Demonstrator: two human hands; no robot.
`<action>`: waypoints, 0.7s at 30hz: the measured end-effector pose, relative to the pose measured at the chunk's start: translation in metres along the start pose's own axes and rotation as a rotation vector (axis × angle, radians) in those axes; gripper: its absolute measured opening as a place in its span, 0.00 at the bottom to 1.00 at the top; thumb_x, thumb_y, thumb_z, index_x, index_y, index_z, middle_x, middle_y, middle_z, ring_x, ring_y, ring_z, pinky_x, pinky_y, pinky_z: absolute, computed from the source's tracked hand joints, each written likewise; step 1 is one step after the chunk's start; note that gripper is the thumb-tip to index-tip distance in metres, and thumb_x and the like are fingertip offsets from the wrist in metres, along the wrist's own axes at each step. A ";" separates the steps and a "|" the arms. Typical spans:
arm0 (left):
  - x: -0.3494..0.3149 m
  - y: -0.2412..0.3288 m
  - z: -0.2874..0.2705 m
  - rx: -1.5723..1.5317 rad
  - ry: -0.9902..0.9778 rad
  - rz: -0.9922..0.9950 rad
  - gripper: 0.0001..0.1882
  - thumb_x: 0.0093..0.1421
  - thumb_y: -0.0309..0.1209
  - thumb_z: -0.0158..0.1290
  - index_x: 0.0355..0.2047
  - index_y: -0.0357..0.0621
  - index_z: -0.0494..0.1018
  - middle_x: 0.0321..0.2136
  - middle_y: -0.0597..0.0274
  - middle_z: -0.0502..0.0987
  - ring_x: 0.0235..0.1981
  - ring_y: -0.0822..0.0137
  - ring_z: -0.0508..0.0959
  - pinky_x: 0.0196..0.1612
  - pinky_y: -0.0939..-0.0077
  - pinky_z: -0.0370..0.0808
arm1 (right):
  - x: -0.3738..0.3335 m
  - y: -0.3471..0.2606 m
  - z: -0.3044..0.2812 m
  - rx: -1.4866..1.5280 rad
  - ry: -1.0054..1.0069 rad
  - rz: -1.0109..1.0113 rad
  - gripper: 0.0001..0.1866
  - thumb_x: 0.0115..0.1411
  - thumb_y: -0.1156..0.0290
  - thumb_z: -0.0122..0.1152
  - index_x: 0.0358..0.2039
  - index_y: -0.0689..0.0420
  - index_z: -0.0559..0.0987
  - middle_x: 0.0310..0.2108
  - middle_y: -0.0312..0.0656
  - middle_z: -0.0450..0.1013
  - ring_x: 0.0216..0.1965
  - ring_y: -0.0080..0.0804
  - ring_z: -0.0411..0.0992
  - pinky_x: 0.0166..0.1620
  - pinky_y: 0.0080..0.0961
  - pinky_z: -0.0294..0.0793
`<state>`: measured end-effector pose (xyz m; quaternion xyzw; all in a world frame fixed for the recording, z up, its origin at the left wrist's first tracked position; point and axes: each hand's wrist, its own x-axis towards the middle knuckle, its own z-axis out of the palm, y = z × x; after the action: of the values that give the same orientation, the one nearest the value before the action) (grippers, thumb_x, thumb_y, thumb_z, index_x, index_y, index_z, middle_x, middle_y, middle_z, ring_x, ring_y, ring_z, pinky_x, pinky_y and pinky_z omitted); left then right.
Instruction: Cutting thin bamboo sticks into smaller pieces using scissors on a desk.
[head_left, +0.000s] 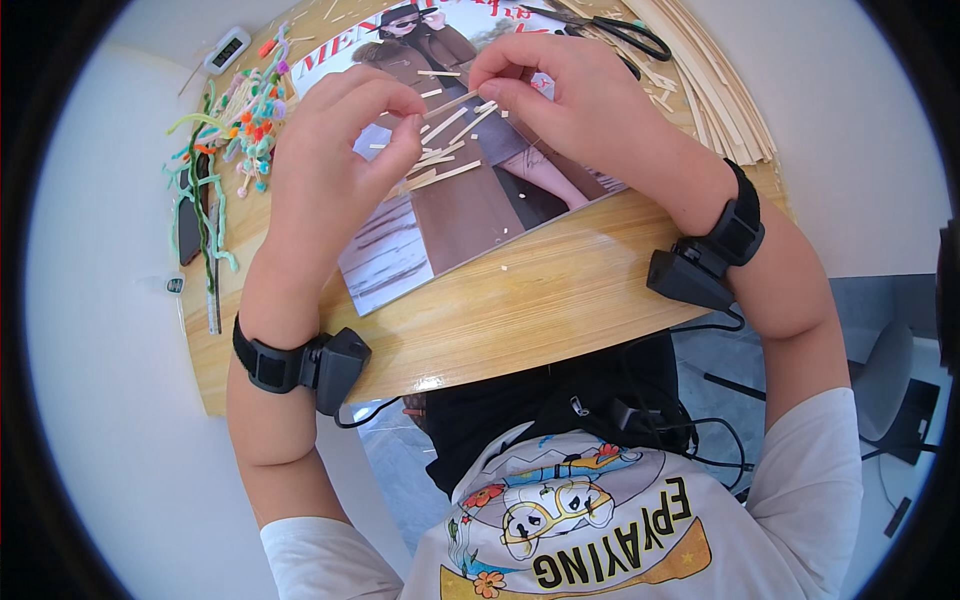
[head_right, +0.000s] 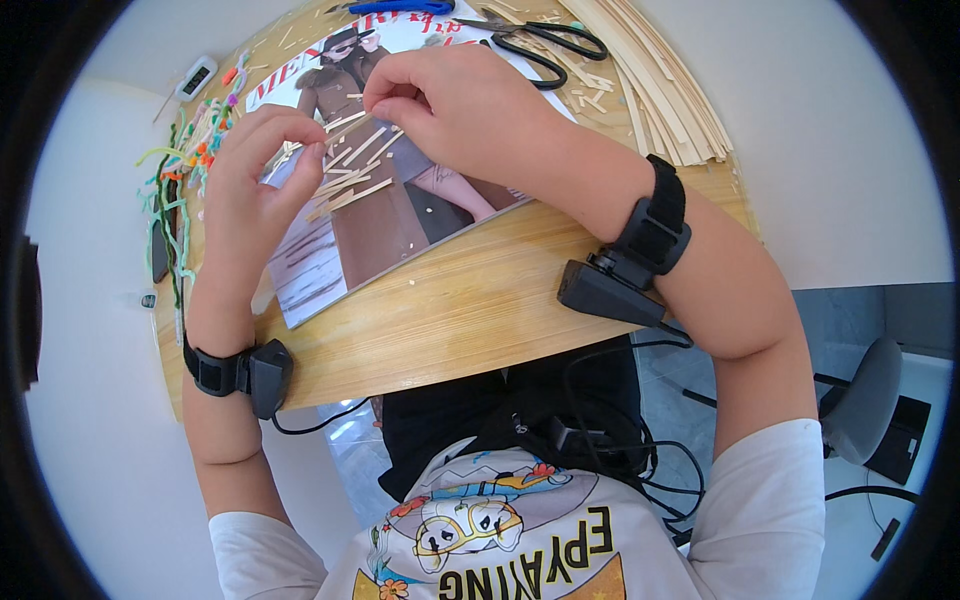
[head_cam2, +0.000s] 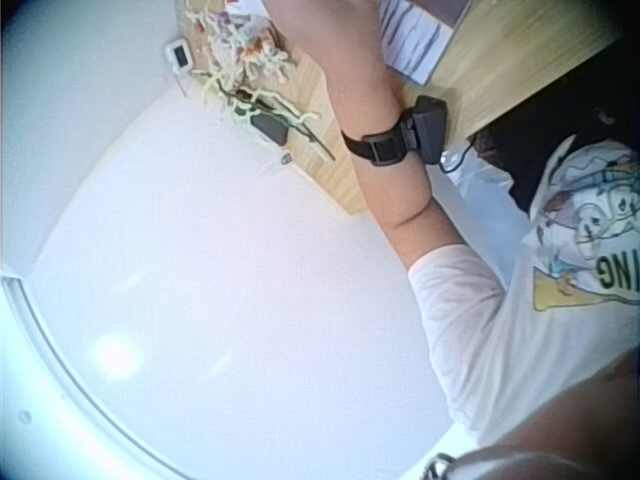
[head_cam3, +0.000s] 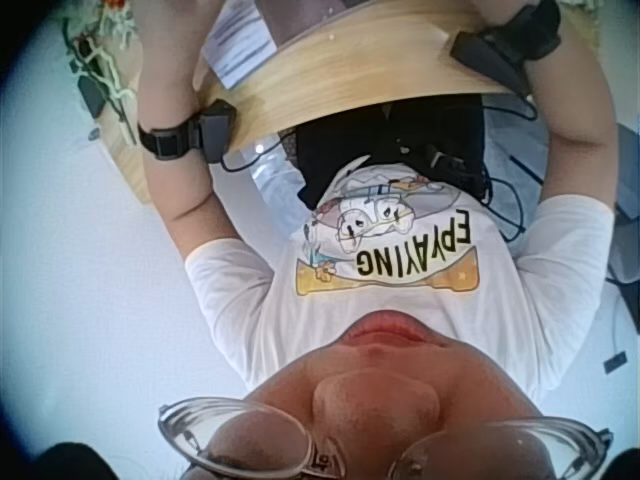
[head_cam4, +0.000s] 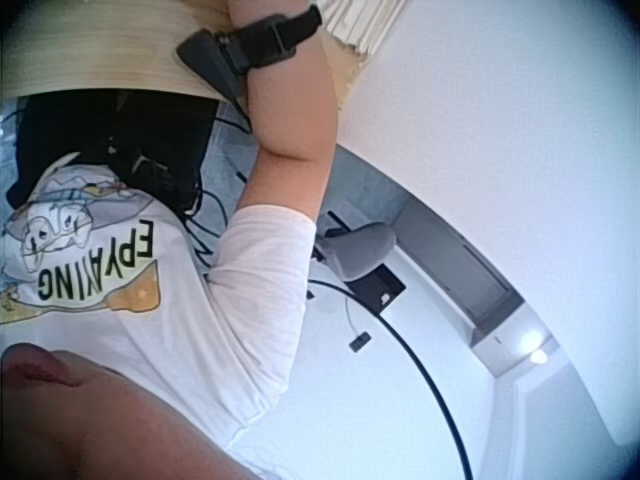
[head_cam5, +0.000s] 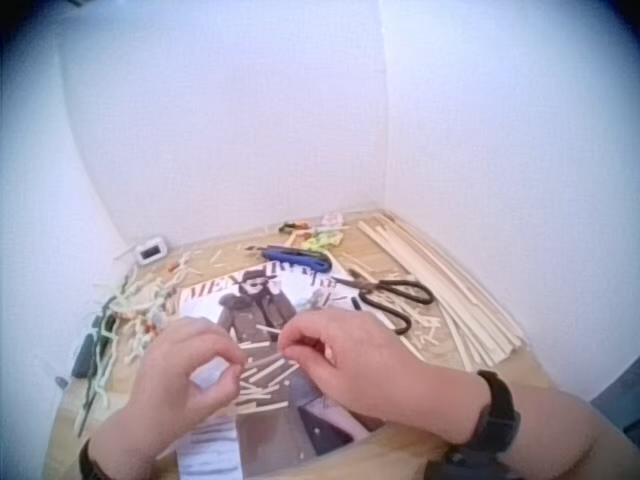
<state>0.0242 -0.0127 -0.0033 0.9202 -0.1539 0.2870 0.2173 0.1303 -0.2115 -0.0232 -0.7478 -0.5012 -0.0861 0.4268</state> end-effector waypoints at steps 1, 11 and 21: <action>0.000 0.001 0.000 0.021 0.004 0.038 0.04 0.51 0.22 0.57 0.29 0.40 0.76 0.29 0.61 0.77 0.34 0.61 0.77 0.39 0.71 0.73 | 0.000 0.000 0.000 0.000 0.000 0.000 0.07 0.59 0.71 0.59 0.36 0.58 0.80 0.28 0.44 0.78 0.30 0.38 0.77 0.36 0.28 0.75; -0.001 0.001 0.000 -0.219 -0.033 -0.029 0.04 0.54 0.23 0.57 0.31 0.38 0.75 0.29 0.62 0.76 0.32 0.66 0.76 0.38 0.75 0.73 | -0.001 -0.007 -0.001 0.104 -0.073 -0.060 0.06 0.59 0.71 0.60 0.37 0.57 0.80 0.30 0.42 0.79 0.31 0.36 0.77 0.37 0.27 0.75; -0.002 -0.019 -0.003 -0.143 0.079 -0.373 0.10 0.61 0.34 0.56 0.37 0.39 0.79 0.28 0.63 0.78 0.30 0.71 0.75 0.37 0.78 0.72 | 0.000 0.002 0.000 0.019 -0.020 -0.054 0.08 0.60 0.69 0.61 0.37 0.57 0.81 0.30 0.43 0.79 0.31 0.35 0.78 0.37 0.25 0.76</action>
<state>0.0290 0.0053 -0.0077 0.9031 0.0081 0.2659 0.3372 0.1317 -0.2115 -0.0245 -0.7306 -0.5263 -0.0855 0.4266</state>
